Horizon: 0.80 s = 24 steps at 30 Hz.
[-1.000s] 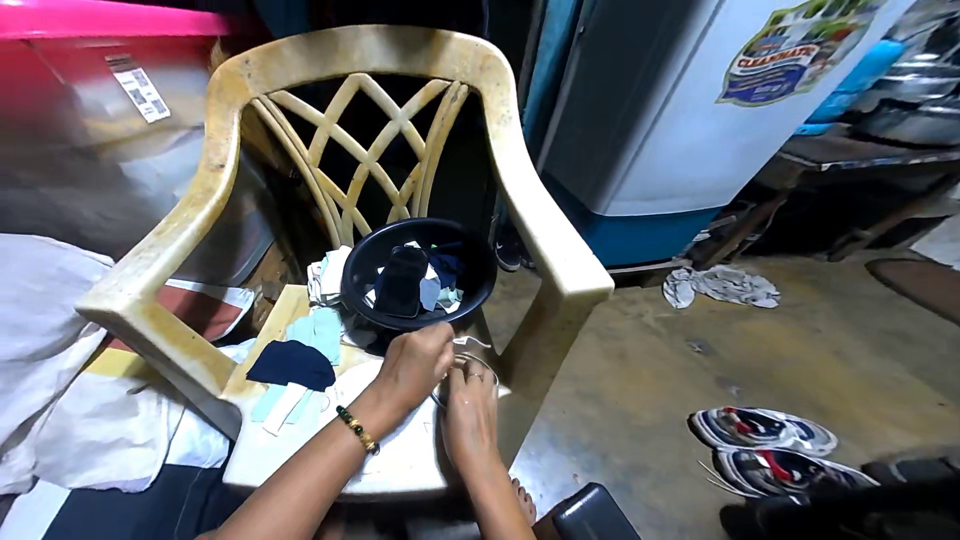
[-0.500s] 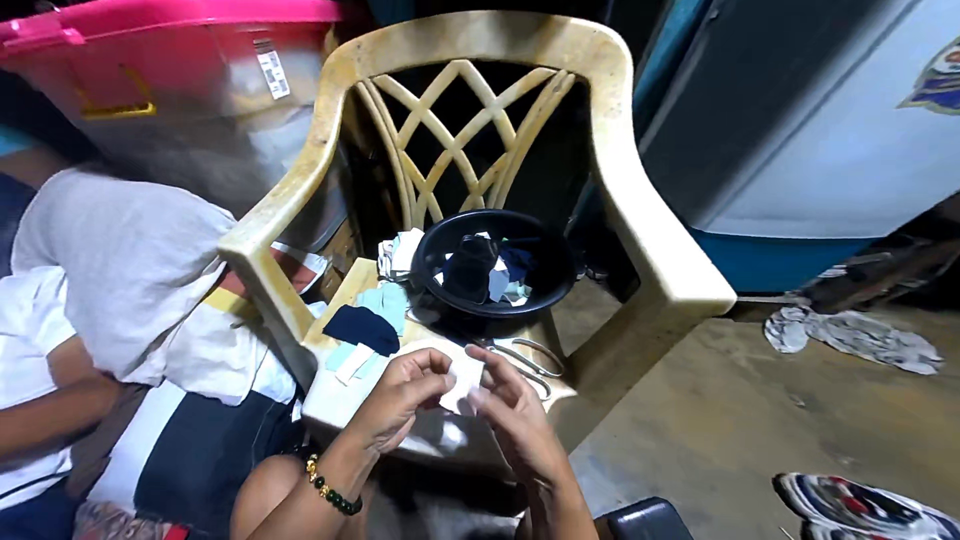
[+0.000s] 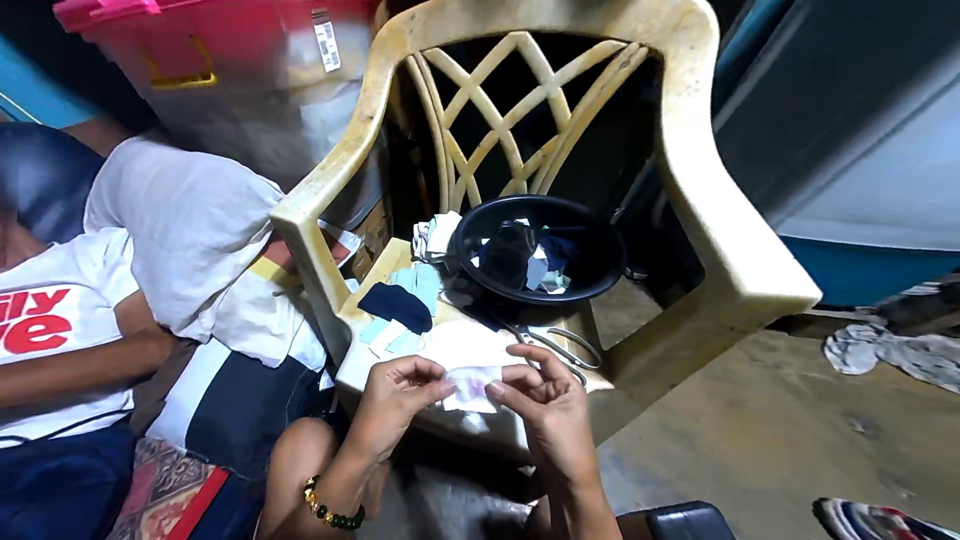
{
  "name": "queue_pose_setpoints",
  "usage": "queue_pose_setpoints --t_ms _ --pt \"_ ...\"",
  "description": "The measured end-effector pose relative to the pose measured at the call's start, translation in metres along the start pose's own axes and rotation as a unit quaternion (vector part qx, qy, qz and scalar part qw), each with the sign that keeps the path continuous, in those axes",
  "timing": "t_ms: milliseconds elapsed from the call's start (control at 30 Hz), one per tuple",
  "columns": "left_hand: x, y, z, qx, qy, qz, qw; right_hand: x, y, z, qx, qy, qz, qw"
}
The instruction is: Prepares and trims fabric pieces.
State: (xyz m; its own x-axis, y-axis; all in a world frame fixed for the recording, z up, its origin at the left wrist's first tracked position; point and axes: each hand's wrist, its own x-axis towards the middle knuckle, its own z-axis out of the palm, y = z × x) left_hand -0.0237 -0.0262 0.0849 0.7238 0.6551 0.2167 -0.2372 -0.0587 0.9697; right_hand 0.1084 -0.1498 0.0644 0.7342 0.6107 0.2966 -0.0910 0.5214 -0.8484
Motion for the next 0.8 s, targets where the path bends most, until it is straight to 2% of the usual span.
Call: queue_pose_setpoints --t_ms 167,300,433,567,667,800 --pt "-0.009 -0.002 -0.001 -0.015 0.011 0.045 0.999 -0.003 0.004 -0.004 -0.083 -0.017 -0.089 0.992" --pt "-0.018 -0.001 0.009 0.000 0.056 0.084 0.995 -0.007 0.010 0.003 -0.199 -0.037 -0.191 0.960" --pt "-0.029 -0.008 0.017 0.068 0.057 0.178 0.980 -0.022 0.000 0.019 -0.128 -0.092 -0.132 0.979" --pt "-0.034 -0.016 0.018 0.139 0.051 0.254 0.956 -0.026 -0.003 0.021 -0.102 -0.077 -0.074 0.989" --pt "-0.037 -0.017 0.019 0.168 0.054 0.266 0.948 -0.026 -0.006 0.017 -0.114 -0.084 -0.058 0.988" --pt "-0.040 -0.015 0.021 0.140 0.060 0.243 0.958 -0.024 -0.009 0.009 -0.129 -0.134 -0.037 0.982"
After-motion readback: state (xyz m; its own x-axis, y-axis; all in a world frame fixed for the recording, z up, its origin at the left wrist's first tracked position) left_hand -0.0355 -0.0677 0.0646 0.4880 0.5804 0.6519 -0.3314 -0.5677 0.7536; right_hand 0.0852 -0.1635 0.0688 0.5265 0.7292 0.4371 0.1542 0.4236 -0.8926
